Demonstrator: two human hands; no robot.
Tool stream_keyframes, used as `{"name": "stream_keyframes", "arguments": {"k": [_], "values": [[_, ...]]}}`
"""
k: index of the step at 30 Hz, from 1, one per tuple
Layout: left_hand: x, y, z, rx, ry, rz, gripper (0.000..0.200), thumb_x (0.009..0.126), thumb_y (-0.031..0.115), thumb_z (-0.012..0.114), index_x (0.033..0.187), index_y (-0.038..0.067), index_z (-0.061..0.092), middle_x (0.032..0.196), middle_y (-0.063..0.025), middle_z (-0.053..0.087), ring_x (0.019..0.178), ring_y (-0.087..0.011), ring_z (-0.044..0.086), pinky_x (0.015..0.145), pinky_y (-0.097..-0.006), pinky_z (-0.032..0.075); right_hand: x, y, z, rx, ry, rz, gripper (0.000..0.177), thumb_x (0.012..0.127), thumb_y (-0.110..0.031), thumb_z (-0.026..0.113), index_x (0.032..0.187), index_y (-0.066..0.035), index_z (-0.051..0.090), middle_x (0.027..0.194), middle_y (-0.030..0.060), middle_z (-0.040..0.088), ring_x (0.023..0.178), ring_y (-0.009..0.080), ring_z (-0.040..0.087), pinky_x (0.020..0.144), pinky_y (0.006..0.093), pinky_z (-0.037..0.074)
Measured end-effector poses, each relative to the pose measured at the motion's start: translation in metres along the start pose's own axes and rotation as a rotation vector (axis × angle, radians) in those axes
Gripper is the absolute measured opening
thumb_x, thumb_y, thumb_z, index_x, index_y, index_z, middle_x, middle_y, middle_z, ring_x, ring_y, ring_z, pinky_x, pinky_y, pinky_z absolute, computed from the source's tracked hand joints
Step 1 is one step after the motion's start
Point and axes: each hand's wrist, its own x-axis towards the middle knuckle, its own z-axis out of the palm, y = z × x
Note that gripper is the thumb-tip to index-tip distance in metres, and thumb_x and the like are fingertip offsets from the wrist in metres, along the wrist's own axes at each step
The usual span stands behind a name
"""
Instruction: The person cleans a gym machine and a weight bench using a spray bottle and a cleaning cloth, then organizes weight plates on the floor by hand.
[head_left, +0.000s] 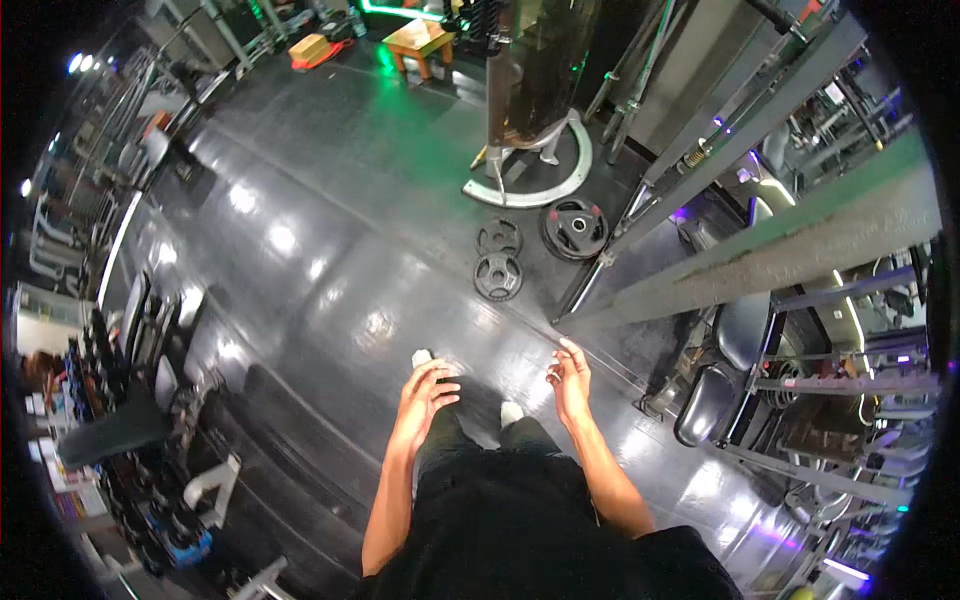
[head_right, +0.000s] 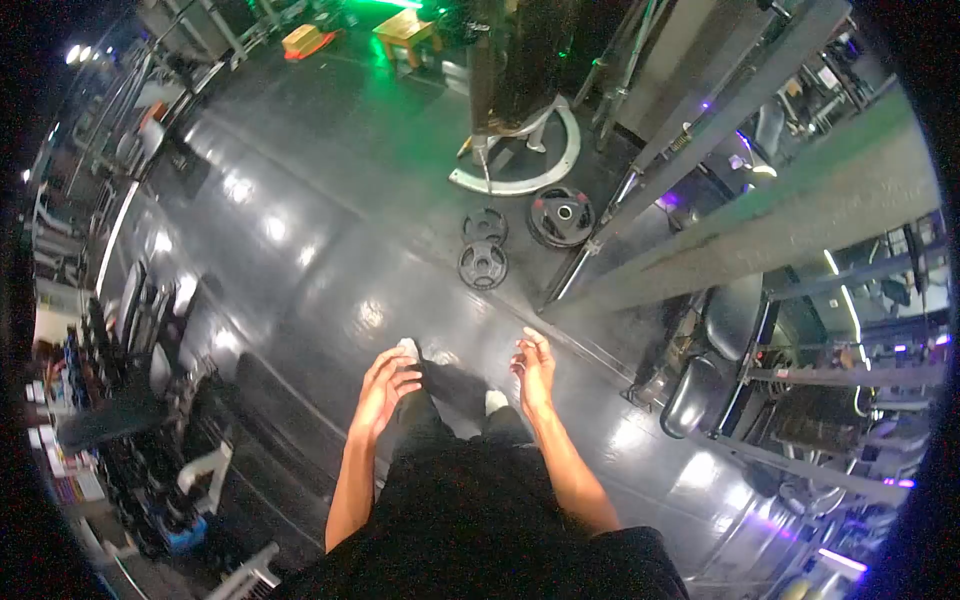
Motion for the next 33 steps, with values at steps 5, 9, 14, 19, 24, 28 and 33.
{"name": "stream_keyframes", "arguments": {"k": [5,9,14,19,24,28,33], "values": [[0.086,0.061,-0.035,0.081,-0.125,-0.094,0.03,0.096,0.019,0.045,0.121,0.003,0.048,0.106,-0.0115,0.057,0.09,-0.0213,0.061,0.078,-0.0344,0.052,0.029,0.01,0.036,0.04,0.252,-0.04,0.025,0.09,-0.013,0.051,0.115,-0.013,0.055,0.094,0.0016,0.054,0.07,0.0093,0.051,0.06,0.0241,0.044],[0.148,0.114,-0.058,0.228,-0.225,-0.145,0.033,0.096,0.024,0.048,0.122,0.005,0.048,0.105,-0.0101,0.058,0.089,-0.0191,0.06,0.077,-0.0323,0.051,0.045,0.034,0.07,0.18,0.413,-0.016,0.029,0.09,-0.015,0.051,0.118,-0.014,0.054,0.096,0.0022,0.054,0.07,0.0101,0.052,0.06,0.0244,0.043],[0.245,0.136,-0.062,0.468,-0.34,-0.356,0.036,0.096,0.024,0.046,0.126,0.004,0.044,0.112,-0.0128,0.054,0.095,-0.0234,0.058,0.083,-0.0376,0.05,0.083,0.075,0.102,0.344,0.473,-0.034,0.03,0.089,-0.017,0.054,0.119,-0.017,0.054,0.098,0.001,0.055,0.071,0.0096,0.051,0.064,0.0262,0.044],[0.341,0.111,-0.038,0.702,-0.46,-0.569,0.036,0.095,0.025,0.048,0.126,0.007,0.045,0.111,-0.0118,0.055,0.094,-0.0217,0.059,0.081,-0.0369,0.051,0.139,0.103,0.112,0.402,0.623,-0.042,0.03,0.09,-0.02,0.053,0.12,-0.014,0.053,0.1,0.0036,0.056,0.072,0.0109,0.054,0.066,0.0275,0.045],[0.444,0.037,-0.046,0.903,-0.46,-0.652,0.03,0.094,0.026,0.05,0.12,0.012,0.052,0.105,-0.0099,0.06,0.09,-0.0212,0.061,0.078,-0.0357,0.051,0.209,0.148,0.085,0.462,0.678,-0.042,0.028,0.091,-0.022,0.055,0.118,-0.014,0.054,0.104,0.0039,0.057,0.081,0.0116,0.056,0.067,0.027,0.048],[0.517,-0.04,-0.084,1.622,-0.775,-0.304,0.027,0.089,0.025,0.055,0.112,0.012,0.057,0.094,-0.0107,0.065,0.088,-0.0231,0.062,0.077,-0.0356,0.05,0.275,0.19,0.055,0.405,0.678,0.021,0.029,0.091,-0.022,0.055,0.119,-0.015,0.053,0.102,0.0026,0.058,0.082,0.0113,0.056,0.067,0.0271,0.048],[0.578,-0.098,-0.121,1.881,-0.867,-0.338,0.023,0.086,0.025,0.055,0.105,0.012,0.06,0.083,-0.0152,0.066,0.082,-0.029,0.065,0.071,-0.0401,0.049,0.361,0.248,0.011,0.403,0.639,0.135,0.028,0.091,-0.019,0.052,0.119,-0.015,0.053,0.103,0.002,0.058,0.082,0.0118,0.057,0.068,0.0281,0.049]]}}
